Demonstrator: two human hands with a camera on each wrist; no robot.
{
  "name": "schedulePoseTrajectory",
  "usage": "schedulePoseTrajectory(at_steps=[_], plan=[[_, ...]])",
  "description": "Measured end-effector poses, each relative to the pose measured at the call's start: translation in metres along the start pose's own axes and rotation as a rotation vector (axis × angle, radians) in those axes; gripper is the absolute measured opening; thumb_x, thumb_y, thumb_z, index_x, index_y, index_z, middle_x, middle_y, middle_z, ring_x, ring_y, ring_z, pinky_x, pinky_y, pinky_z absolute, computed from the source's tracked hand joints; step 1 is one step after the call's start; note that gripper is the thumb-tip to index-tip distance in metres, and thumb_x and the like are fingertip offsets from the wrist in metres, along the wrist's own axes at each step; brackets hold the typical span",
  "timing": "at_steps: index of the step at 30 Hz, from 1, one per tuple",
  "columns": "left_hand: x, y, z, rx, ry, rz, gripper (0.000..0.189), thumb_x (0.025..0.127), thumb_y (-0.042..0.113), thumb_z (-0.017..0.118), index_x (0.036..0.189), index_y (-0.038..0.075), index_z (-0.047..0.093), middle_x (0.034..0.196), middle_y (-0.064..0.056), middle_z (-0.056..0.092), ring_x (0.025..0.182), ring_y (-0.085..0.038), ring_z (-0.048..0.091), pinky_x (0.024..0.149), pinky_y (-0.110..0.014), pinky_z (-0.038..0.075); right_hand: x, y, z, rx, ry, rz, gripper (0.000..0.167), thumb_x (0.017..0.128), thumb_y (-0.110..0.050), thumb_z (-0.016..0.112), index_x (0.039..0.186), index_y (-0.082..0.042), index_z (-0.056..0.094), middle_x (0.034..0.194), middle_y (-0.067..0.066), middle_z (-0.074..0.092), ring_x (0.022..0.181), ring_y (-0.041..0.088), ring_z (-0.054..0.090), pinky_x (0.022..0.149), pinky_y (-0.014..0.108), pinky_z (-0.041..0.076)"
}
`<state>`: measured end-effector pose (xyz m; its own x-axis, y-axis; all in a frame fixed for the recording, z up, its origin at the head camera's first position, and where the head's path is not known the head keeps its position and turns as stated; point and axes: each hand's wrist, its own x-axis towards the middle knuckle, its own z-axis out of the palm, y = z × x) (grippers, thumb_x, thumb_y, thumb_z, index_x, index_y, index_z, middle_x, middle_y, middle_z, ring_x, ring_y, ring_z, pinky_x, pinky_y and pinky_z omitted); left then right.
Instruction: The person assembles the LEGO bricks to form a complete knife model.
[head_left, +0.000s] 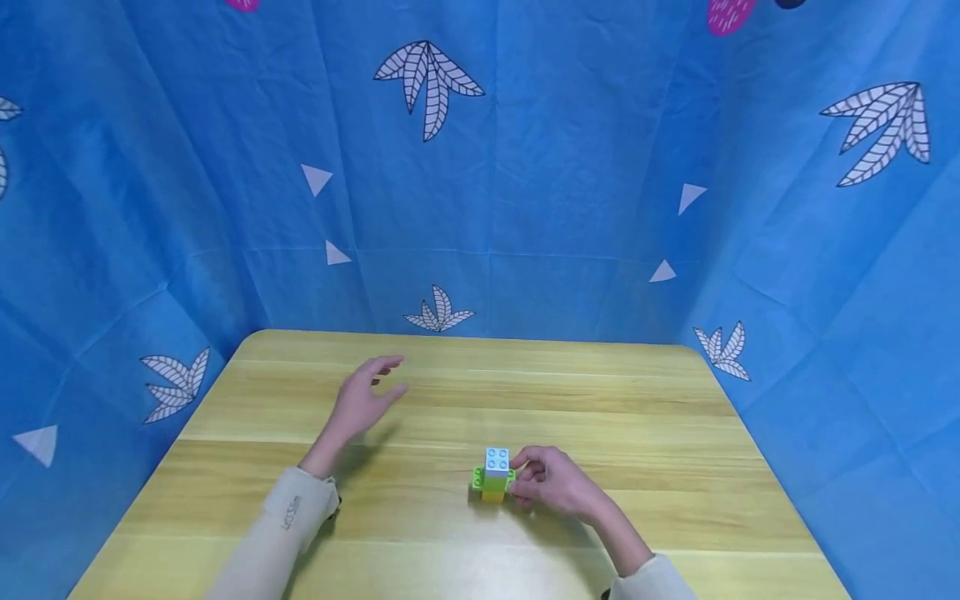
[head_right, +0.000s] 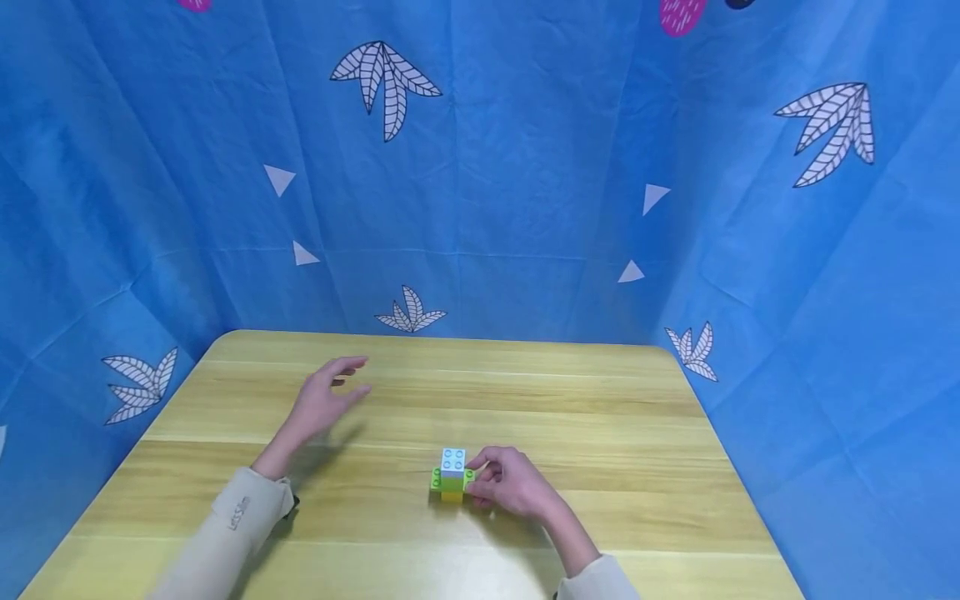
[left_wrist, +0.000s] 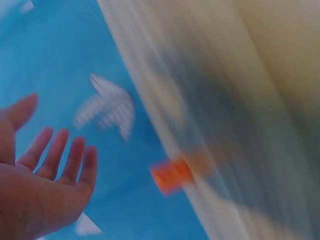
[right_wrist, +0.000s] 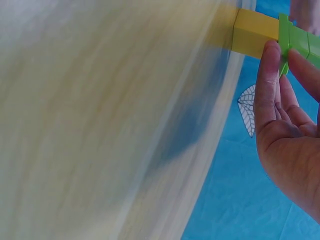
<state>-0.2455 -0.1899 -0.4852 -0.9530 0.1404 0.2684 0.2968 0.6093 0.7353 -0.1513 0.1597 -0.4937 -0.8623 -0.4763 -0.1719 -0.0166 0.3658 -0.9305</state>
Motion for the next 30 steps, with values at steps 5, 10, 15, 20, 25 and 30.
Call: schedulePoseTrajectory(at_steps=[5,10,15,20,25,30], plan=[[0.010,-0.038,-0.028,0.123,0.060,-0.050,0.054,0.095,0.016,0.075,0.145,0.004,0.056,0.141,-0.024,0.059,0.128,-0.045,0.054,0.100,-0.063,0.050,0.001,0.000,0.001,0.001,-0.001,0.003,0.030,0.092,-0.003,0.074,0.118,0.007,0.062,0.089,0.015,0.073,0.077,0.032,0.073,0.070,0.041,0.064],[0.012,-0.055,-0.047,0.215,0.078,-0.177,0.057,0.095,0.017,0.074,0.147,0.004,0.054,0.147,-0.026,0.054,0.132,-0.052,0.048,0.099,-0.067,0.046,0.002,-0.001,0.001,0.005,-0.002,0.001,0.029,0.092,-0.003,0.074,0.117,0.007,0.062,0.089,0.017,0.073,0.076,0.033,0.073,0.070,0.042,0.064],[0.010,-0.063,-0.053,0.151,0.050,-0.283,0.059,0.098,0.018,0.070,0.150,0.001,0.049,0.149,-0.030,0.049,0.133,-0.052,0.047,0.106,-0.065,0.042,0.002,-0.001,0.001,0.011,-0.004,0.005,0.029,0.092,-0.003,0.074,0.117,0.007,0.062,0.089,0.017,0.072,0.077,0.034,0.073,0.070,0.042,0.064],[0.010,-0.066,-0.052,0.027,-0.008,-0.366,0.062,0.100,0.017,0.067,0.153,-0.003,0.042,0.152,-0.032,0.044,0.135,-0.051,0.048,0.110,-0.061,0.044,0.002,0.000,0.000,0.012,-0.007,0.007,0.030,0.092,-0.003,0.074,0.117,0.007,0.062,0.089,0.016,0.072,0.077,0.034,0.073,0.071,0.043,0.064],[0.012,-0.070,-0.047,-0.009,-0.050,-0.410,0.059,0.101,0.016,0.065,0.152,-0.003,0.043,0.149,-0.033,0.047,0.136,-0.051,0.048,0.110,-0.059,0.046,0.002,0.002,0.000,0.014,-0.003,0.007,0.030,0.092,-0.003,0.074,0.118,0.007,0.062,0.089,0.016,0.072,0.077,0.034,0.073,0.070,0.043,0.064],[0.015,-0.072,-0.043,-0.014,-0.099,-0.421,0.052,0.102,0.018,0.065,0.148,-0.002,0.049,0.146,-0.031,0.051,0.133,-0.049,0.049,0.107,-0.057,0.048,0.002,0.002,0.000,0.022,-0.001,0.009,0.029,0.092,-0.003,0.074,0.117,0.007,0.062,0.089,0.017,0.072,0.077,0.034,0.073,0.070,0.042,0.064]])
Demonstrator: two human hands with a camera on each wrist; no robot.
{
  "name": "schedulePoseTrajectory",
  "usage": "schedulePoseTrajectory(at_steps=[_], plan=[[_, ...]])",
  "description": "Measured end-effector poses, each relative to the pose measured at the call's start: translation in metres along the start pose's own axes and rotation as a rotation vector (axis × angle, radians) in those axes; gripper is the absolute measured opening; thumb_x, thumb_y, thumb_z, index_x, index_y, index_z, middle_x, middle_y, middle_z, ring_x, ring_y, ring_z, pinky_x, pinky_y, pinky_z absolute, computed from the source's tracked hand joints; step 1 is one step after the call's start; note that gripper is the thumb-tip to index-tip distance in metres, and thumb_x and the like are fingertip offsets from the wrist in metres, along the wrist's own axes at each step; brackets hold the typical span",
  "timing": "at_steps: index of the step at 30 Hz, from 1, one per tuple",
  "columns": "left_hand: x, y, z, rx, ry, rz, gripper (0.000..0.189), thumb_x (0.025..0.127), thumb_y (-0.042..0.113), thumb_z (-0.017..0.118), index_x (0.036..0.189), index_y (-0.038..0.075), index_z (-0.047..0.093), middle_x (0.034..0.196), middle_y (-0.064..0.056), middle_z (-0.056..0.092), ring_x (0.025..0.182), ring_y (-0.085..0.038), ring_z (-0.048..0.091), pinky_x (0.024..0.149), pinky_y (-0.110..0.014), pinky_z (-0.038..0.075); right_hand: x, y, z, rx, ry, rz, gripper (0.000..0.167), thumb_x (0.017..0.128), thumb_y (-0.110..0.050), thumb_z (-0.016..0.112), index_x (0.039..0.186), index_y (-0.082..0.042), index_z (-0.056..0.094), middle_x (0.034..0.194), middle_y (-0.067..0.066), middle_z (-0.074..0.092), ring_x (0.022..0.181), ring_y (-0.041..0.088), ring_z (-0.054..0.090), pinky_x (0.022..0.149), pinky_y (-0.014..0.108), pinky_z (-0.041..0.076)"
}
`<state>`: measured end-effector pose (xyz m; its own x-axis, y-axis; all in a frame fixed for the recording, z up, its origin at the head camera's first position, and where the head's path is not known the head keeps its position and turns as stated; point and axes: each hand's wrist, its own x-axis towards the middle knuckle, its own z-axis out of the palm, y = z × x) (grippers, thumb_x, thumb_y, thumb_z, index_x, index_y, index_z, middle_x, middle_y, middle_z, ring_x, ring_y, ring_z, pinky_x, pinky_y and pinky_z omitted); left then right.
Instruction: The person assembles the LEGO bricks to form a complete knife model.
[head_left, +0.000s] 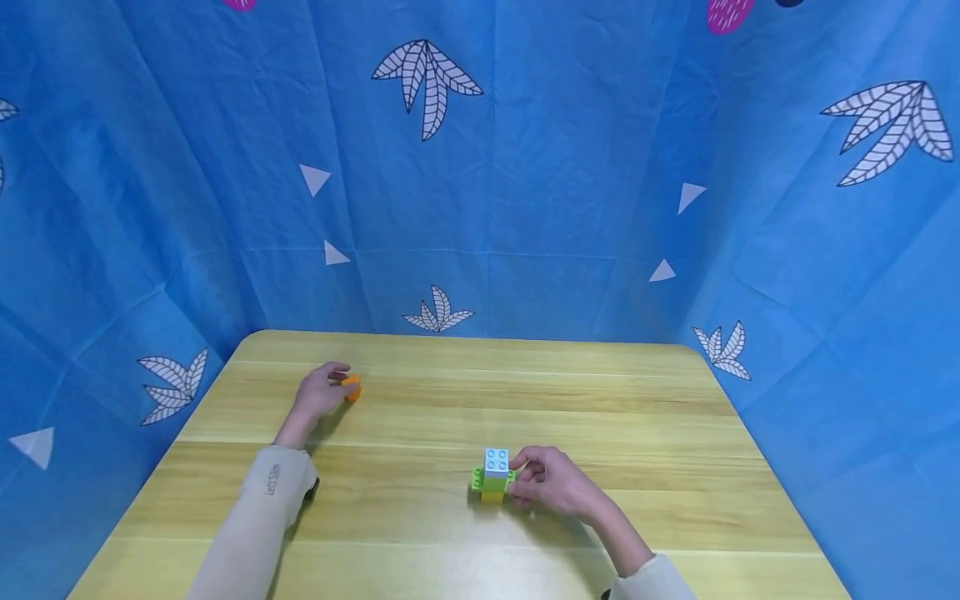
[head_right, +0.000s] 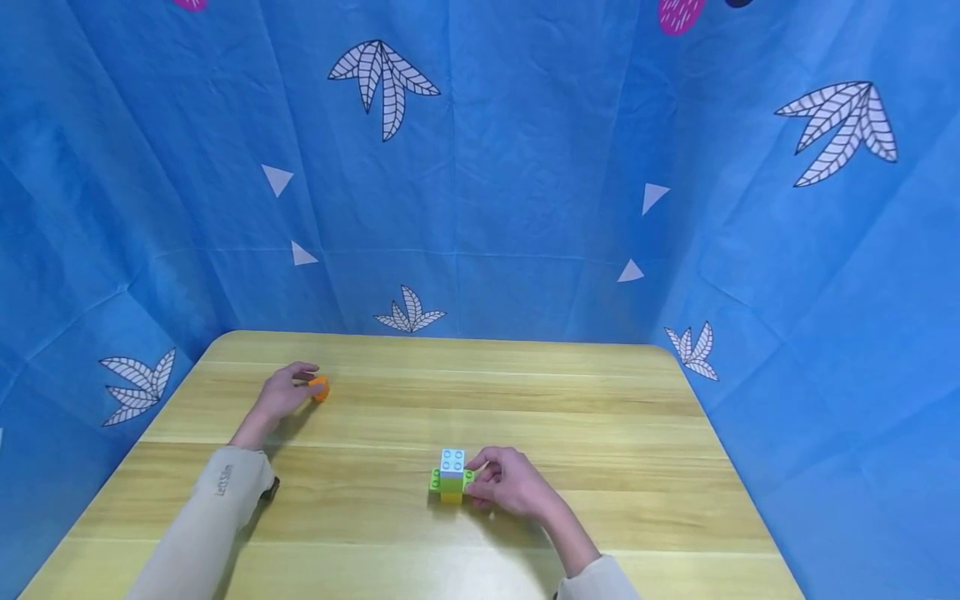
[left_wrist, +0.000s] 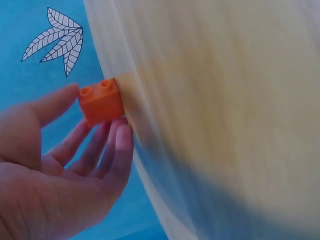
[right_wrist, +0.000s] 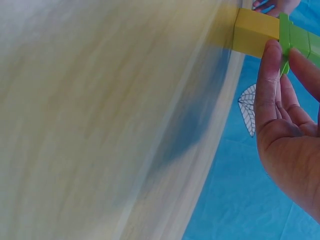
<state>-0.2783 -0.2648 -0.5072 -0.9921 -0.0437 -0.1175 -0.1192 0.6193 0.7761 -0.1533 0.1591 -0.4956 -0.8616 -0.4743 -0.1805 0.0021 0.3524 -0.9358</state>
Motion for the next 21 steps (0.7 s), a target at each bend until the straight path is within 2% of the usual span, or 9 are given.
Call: schedulePoseTrajectory(at_steps=[8,16,21], plan=[[0.001,0.002,0.006,0.040,0.004,0.041,0.041,0.101,0.014,0.066,0.137,-0.004,0.059,0.136,-0.030,0.059,0.125,-0.045,0.055,0.101,-0.054,0.051,0.000,-0.001,-0.001,-0.010,-0.004,0.004,0.030,0.092,-0.004,0.074,0.118,0.007,0.062,0.089,0.015,0.073,0.076,0.030,0.073,0.070,0.039,0.064],[-0.002,0.004,0.010,0.032,-0.014,0.052,0.040,0.103,0.019,0.064,0.139,0.000,0.059,0.137,-0.027,0.059,0.125,-0.042,0.056,0.098,-0.051,0.054,-0.002,-0.002,-0.002,-0.008,-0.001,0.016,0.030,0.092,-0.005,0.074,0.118,0.006,0.062,0.090,0.014,0.073,0.077,0.028,0.073,0.070,0.039,0.064],[-0.006,0.004,0.011,0.039,-0.011,0.089,0.039,0.103,0.019,0.064,0.138,0.001,0.060,0.136,-0.026,0.061,0.126,-0.042,0.057,0.100,-0.054,0.053,0.000,-0.002,-0.001,-0.009,-0.005,0.013,0.030,0.092,-0.004,0.074,0.118,0.006,0.062,0.090,0.014,0.072,0.077,0.029,0.073,0.070,0.040,0.064]])
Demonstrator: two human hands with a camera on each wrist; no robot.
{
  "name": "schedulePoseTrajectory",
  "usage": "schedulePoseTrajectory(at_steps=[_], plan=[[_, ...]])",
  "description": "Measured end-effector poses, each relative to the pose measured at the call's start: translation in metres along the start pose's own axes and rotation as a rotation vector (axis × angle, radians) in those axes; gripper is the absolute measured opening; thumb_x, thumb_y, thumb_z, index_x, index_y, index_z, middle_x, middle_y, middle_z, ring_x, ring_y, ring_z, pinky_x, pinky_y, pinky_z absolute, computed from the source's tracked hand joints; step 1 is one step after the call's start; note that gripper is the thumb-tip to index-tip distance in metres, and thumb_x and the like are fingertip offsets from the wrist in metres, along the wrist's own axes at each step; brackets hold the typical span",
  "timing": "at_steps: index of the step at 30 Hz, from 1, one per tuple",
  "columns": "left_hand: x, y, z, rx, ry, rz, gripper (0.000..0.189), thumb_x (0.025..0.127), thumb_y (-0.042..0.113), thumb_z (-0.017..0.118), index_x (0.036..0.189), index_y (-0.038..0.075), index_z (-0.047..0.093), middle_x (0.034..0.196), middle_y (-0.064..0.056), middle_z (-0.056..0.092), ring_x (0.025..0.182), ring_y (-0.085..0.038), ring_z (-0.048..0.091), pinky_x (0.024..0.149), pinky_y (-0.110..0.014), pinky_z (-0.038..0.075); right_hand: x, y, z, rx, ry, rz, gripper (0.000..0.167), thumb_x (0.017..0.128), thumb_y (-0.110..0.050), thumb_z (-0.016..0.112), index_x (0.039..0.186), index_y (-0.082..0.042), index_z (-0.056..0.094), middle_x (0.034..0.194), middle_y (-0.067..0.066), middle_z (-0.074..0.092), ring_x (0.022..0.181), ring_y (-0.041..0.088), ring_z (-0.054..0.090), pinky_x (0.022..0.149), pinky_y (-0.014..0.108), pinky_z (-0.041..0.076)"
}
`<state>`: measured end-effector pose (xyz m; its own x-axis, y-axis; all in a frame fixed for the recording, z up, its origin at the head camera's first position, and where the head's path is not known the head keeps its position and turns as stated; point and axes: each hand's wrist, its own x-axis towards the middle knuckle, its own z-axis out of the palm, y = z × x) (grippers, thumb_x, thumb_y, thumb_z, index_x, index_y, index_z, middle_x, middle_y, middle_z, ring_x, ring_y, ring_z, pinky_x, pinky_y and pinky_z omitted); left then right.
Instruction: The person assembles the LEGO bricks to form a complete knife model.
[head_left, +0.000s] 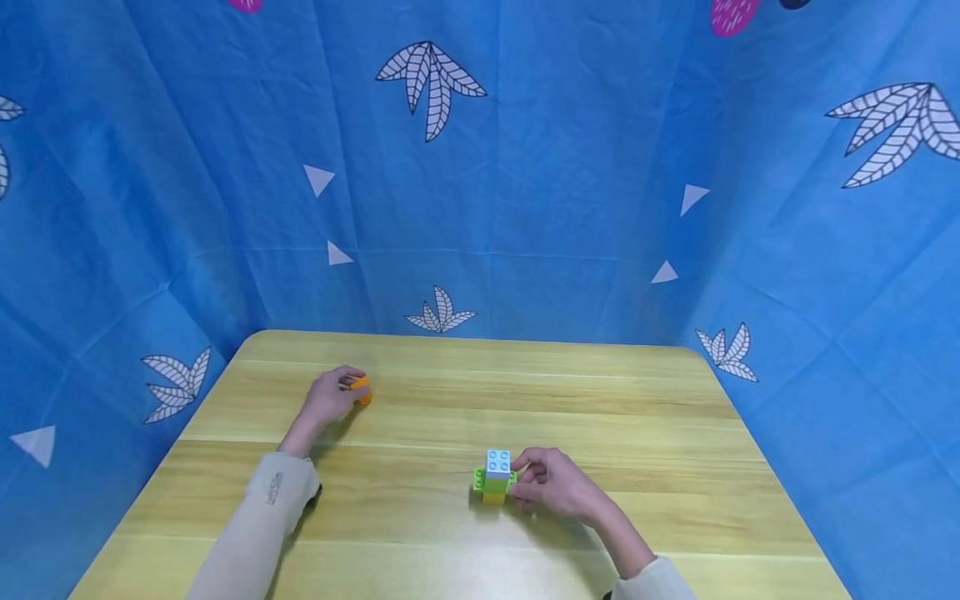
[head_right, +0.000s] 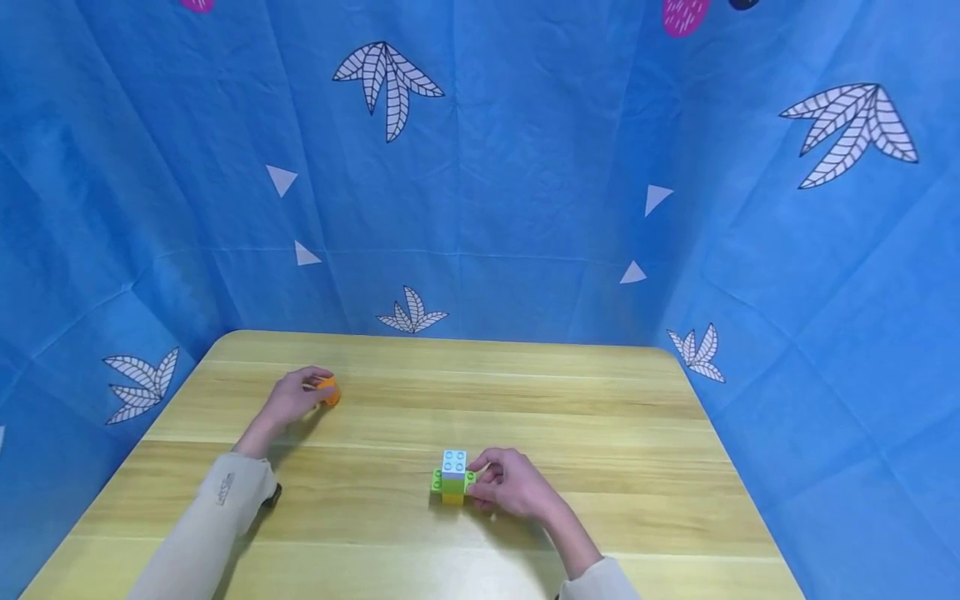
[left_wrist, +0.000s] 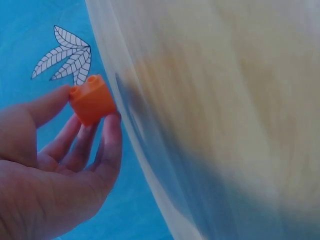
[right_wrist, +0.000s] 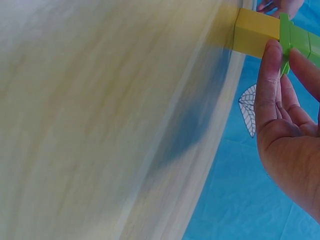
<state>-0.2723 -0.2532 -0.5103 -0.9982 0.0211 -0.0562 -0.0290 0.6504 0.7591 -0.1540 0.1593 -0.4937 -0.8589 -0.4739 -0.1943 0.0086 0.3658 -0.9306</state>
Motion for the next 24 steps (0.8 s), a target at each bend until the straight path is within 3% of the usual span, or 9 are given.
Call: schedulePoseTrajectory(at_steps=[7,11,16,24], plan=[[-0.008,0.012,0.003,-0.037,-0.027,0.050,0.041,0.104,0.020,0.063,0.141,0.002,0.059,0.142,-0.025,0.058,0.131,-0.043,0.054,0.105,-0.057,0.050,0.001,0.001,-0.002,-0.021,-0.005,-0.007,0.029,0.092,-0.004,0.073,0.117,0.005,0.062,0.090,0.015,0.072,0.076,0.028,0.073,0.072,0.037,0.064],[-0.014,0.019,0.008,-0.091,-0.069,0.059,0.044,0.105,0.024,0.063,0.145,0.006,0.057,0.146,-0.022,0.054,0.132,-0.041,0.053,0.100,-0.051,0.055,0.000,0.000,-0.003,-0.015,-0.005,-0.007,0.029,0.092,-0.004,0.074,0.117,0.005,0.062,0.089,0.015,0.072,0.075,0.027,0.073,0.071,0.038,0.064],[-0.019,0.031,0.014,-0.175,-0.104,0.067,0.047,0.104,0.023,0.064,0.147,0.007,0.055,0.144,-0.021,0.054,0.125,-0.040,0.060,0.093,-0.046,0.060,-0.001,0.001,-0.003,-0.005,-0.001,-0.011,0.029,0.092,-0.003,0.074,0.116,0.006,0.062,0.089,0.016,0.073,0.076,0.031,0.073,0.070,0.040,0.064],[-0.028,0.045,0.024,-0.239,-0.144,0.088,0.042,0.104,0.023,0.065,0.143,0.008,0.058,0.135,-0.017,0.057,0.114,-0.031,0.065,0.099,-0.050,0.057,-0.001,0.004,-0.001,0.008,0.001,-0.015,0.029,0.092,-0.003,0.074,0.117,0.006,0.062,0.091,0.017,0.073,0.077,0.035,0.073,0.070,0.043,0.064]])
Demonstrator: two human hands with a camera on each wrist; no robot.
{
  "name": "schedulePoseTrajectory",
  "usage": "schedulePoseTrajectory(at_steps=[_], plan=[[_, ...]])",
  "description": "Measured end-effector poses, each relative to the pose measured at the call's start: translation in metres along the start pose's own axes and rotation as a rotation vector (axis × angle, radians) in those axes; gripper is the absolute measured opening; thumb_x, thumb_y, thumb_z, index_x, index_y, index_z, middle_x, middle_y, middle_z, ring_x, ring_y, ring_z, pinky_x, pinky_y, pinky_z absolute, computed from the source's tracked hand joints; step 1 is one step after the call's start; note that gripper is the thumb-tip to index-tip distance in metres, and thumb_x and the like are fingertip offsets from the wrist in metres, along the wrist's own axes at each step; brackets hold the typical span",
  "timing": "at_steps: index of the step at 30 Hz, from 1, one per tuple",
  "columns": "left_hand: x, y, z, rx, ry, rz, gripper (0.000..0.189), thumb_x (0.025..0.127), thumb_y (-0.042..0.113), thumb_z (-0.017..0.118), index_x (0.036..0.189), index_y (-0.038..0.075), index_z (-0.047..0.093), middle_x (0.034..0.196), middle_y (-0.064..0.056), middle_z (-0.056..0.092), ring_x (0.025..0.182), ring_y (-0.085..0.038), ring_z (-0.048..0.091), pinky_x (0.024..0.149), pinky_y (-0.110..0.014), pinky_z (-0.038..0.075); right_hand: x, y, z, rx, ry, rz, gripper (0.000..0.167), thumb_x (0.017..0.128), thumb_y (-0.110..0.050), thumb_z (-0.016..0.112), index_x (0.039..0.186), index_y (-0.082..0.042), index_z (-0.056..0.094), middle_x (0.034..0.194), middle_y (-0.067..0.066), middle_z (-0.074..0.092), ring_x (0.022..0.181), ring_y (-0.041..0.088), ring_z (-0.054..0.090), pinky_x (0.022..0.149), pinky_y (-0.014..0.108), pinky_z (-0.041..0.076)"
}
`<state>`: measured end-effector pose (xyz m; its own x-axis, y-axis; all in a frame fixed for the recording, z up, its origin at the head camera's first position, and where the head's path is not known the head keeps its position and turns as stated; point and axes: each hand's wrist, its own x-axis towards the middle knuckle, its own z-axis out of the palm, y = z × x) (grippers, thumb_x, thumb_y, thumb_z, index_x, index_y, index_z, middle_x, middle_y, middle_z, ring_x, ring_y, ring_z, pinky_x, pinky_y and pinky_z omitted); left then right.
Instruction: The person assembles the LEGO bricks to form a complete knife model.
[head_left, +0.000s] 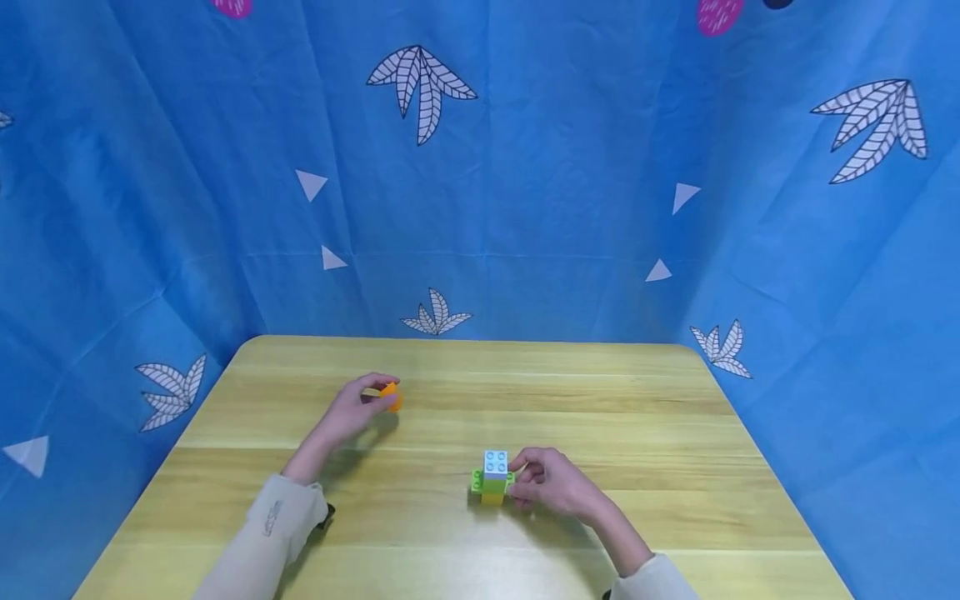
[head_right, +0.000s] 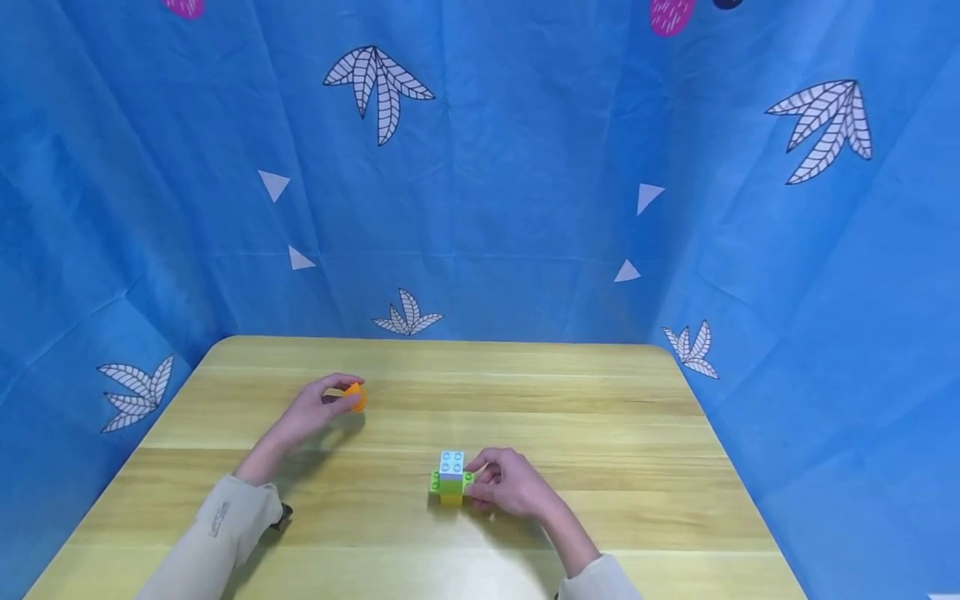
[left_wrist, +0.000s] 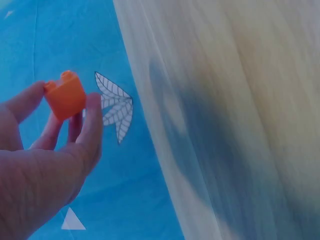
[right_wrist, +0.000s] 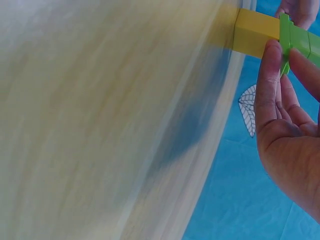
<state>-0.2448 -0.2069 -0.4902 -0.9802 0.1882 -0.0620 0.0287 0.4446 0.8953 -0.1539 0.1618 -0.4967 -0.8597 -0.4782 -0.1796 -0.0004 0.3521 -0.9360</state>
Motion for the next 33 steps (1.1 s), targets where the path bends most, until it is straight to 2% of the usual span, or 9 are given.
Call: schedulePoseTrajectory(at_steps=[6,10,15,20,25,29,33], plan=[[-0.003,0.005,0.007,-0.048,-0.041,-0.021,0.042,0.101,0.023,0.069,0.140,0.010,0.059,0.135,-0.013,0.062,0.121,-0.031,0.062,0.104,-0.050,0.053,-0.002,-0.001,0.000,-0.012,0.006,-0.007,0.029,0.091,-0.003,0.074,0.116,0.006,0.063,0.089,0.015,0.072,0.077,0.034,0.072,0.070,0.043,0.064],[-0.005,0.007,0.010,-0.073,-0.073,0.008,0.040,0.099,0.022,0.072,0.135,0.009,0.060,0.129,-0.014,0.065,0.121,-0.031,0.062,0.103,-0.050,0.054,-0.002,-0.002,-0.001,-0.011,0.011,-0.012,0.029,0.091,-0.003,0.074,0.116,0.006,0.063,0.089,0.016,0.072,0.076,0.031,0.072,0.070,0.040,0.064],[-0.007,0.006,0.012,-0.110,-0.104,0.052,0.035,0.093,0.018,0.078,0.122,0.008,0.061,0.123,-0.013,0.064,0.113,-0.028,0.064,0.097,-0.039,0.057,-0.001,-0.001,0.001,0.001,0.001,-0.005,0.029,0.092,-0.004,0.074,0.117,0.005,0.063,0.089,0.015,0.072,0.075,0.028,0.073,0.071,0.038,0.064],[-0.009,0.007,0.015,-0.120,-0.136,0.079,0.044,0.090,0.018,0.082,0.128,0.008,0.062,0.123,-0.011,0.065,0.113,-0.026,0.064,0.093,-0.029,0.057,-0.001,0.000,0.001,-0.008,0.001,-0.005,0.028,0.092,-0.004,0.074,0.116,0.005,0.063,0.088,0.015,0.072,0.075,0.028,0.073,0.071,0.037,0.064],[-0.013,0.011,0.016,-0.108,-0.158,0.075,0.052,0.091,0.020,0.081,0.137,0.006,0.063,0.129,-0.015,0.065,0.115,-0.028,0.064,0.090,-0.028,0.058,-0.001,0.001,0.001,-0.018,0.005,-0.007,0.028,0.092,-0.004,0.074,0.116,0.005,0.063,0.088,0.015,0.072,0.075,0.027,0.072,0.071,0.036,0.064],[-0.015,0.013,0.017,-0.080,-0.162,0.058,0.049,0.091,0.020,0.081,0.134,0.004,0.065,0.136,-0.015,0.063,0.118,-0.028,0.062,0.092,-0.030,0.057,-0.001,0.001,0.001,-0.014,0.006,-0.006,0.029,0.092,-0.004,0.074,0.117,0.005,0.063,0.088,0.014,0.072,0.074,0.028,0.072,0.070,0.036,0.064],[-0.018,0.016,0.019,-0.061,-0.148,0.045,0.043,0.090,0.021,0.082,0.129,0.006,0.069,0.135,-0.012,0.064,0.117,-0.027,0.062,0.093,-0.032,0.057,-0.001,0.000,0.001,-0.001,0.005,-0.008,0.030,0.092,-0.003,0.074,0.117,0.006,0.062,0.088,0.014,0.072,0.074,0.028,0.072,0.070,0.038,0.064]])
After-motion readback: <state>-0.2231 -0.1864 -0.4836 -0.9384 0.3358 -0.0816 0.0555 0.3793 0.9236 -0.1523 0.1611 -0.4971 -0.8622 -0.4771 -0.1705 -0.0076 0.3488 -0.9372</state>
